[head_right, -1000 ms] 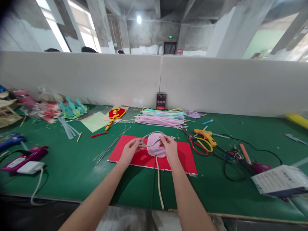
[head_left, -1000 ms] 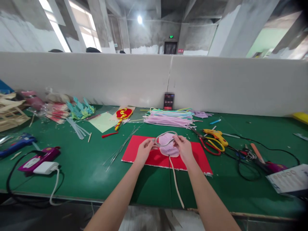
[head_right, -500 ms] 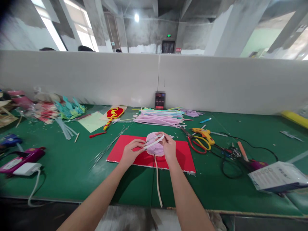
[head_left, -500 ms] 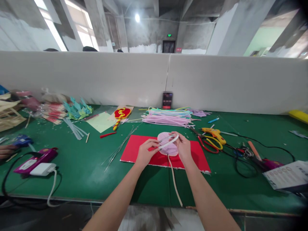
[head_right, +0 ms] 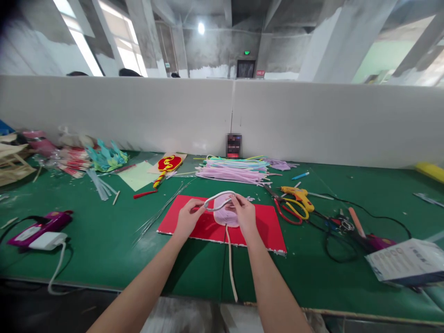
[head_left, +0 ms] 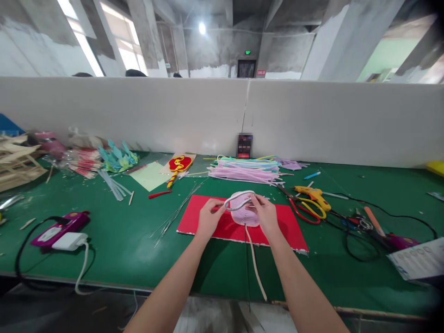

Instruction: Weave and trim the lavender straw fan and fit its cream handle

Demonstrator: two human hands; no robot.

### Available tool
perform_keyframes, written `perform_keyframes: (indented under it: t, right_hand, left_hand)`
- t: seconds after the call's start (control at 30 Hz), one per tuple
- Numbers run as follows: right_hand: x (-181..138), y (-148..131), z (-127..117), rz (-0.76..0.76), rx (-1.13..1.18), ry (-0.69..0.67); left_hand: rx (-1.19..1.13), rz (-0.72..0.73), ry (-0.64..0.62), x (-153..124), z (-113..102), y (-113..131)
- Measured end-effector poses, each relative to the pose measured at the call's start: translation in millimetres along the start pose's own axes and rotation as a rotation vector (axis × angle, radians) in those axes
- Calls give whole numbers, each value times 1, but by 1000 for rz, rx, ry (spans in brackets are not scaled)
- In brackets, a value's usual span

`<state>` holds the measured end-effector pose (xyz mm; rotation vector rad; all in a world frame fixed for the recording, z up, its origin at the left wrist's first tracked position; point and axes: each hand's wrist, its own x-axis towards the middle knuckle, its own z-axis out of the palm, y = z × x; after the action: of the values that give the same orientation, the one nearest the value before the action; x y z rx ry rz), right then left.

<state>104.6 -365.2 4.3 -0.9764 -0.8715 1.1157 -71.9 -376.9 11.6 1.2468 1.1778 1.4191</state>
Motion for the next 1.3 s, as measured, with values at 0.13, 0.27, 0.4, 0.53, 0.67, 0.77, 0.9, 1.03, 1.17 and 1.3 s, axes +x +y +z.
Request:
perform_keyframes:
  t: [0.13, 0.27, 0.4, 0.53, 0.67, 0.77, 0.9, 1.03, 1.17, 1.3]
  right_hand:
    - [-2, -3, 0, 32, 16, -44]
    - [-1, -3, 0, 60, 29, -66]
    - [1, -2, 0, 81, 30, -67]
    - [1, -2, 0, 100, 18, -77]
    - [0, -2, 0, 105, 6, -78]
    - [0, -2, 0, 103, 2, -81]
    - [0, -2, 0, 103, -3, -86]
    - [0, -1, -1, 98, -11, -88]
    - [0, -1, -2, 92, -22, -95]
    - [1, -1, -2, 82, -37, -96]
  left_hand:
    - [-102, -80, 29, 3, -2, -3]
    - [-269, -172, 135, 9, -8, -9]
    - [-375, -253, 181, 11, -11, -9]
    - [-430, -306, 182, 10, -11, -7]
    - [-502, -360, 191, 13, -14, -8]
    - [-576, -390, 196, 17, -18, -9]
    - [-669, -398, 196, 19, -22, -10]
    - [-707, -363, 230, 21, -24, -10]
    - [-689, -328, 256, 21, -23, -10]
    - [-616, -281, 292, 18, -22, -7]
